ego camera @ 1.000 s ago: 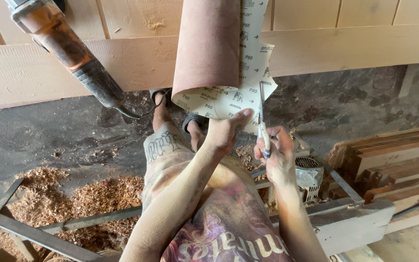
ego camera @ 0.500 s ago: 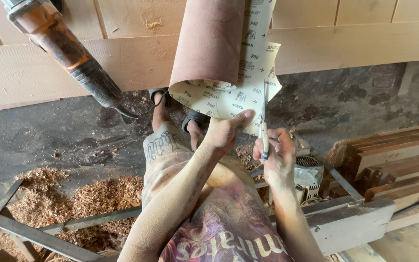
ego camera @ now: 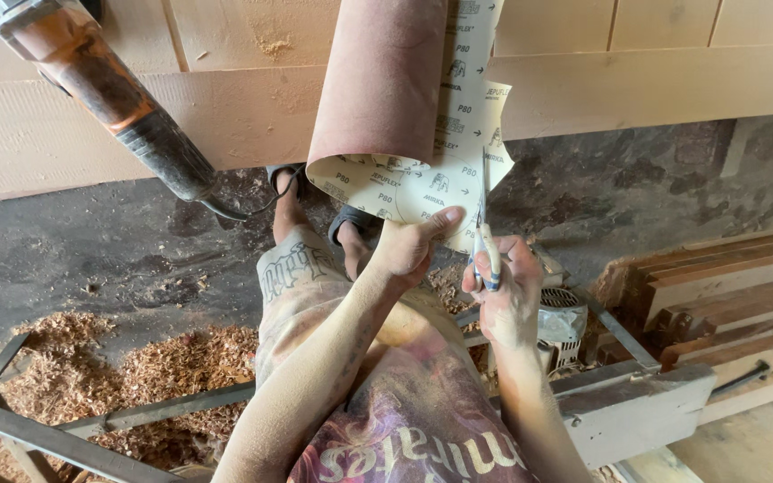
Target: The person uses an angle grinder to mark a circular outline on a sheet of sandpaper placed on a wooden surface. They then use scissors to cut out the marked circle from the sandpaper sheet.
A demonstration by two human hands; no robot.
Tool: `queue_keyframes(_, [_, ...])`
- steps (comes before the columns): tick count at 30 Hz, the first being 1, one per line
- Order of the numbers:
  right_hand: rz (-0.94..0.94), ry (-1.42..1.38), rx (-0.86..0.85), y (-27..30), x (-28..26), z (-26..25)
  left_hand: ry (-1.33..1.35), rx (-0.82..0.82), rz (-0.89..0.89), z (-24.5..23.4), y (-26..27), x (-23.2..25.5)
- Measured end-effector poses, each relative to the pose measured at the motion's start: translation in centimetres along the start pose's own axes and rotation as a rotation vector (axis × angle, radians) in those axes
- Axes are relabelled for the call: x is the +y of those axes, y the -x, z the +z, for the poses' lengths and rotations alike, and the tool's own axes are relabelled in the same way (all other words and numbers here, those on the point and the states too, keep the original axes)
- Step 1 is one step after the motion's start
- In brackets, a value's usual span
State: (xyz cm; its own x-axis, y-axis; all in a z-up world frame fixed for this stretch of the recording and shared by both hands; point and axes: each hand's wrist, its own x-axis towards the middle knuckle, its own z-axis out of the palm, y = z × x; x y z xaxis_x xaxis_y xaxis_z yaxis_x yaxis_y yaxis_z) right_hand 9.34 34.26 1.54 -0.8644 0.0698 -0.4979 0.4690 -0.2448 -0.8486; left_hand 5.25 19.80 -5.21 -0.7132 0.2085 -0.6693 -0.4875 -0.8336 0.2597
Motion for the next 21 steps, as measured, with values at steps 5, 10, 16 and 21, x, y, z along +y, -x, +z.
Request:
queue_keyframes(5, [0.032, 0.0, 0.004, -0.02, -0.39, 0.27, -0.008, -0.005, 0.009, -0.32, -0.37, -0.21])
queue_keyframes(10, [0.039, -0.037, -0.021, -0.03, -0.54, 0.06, -0.026, -0.008, -0.021, -0.55, -0.39, -0.26])
queue_keyframes(16, [0.073, -0.014, 0.047, -0.33, -0.35, -0.05, 0.003, -0.063, -0.002, -0.76, -0.31, -0.61])
queue_keyframes(21, [0.044, -0.037, 0.0, -0.18, -0.58, -0.03, 0.002, -0.05, -0.031, -0.81, -0.52, -0.41])
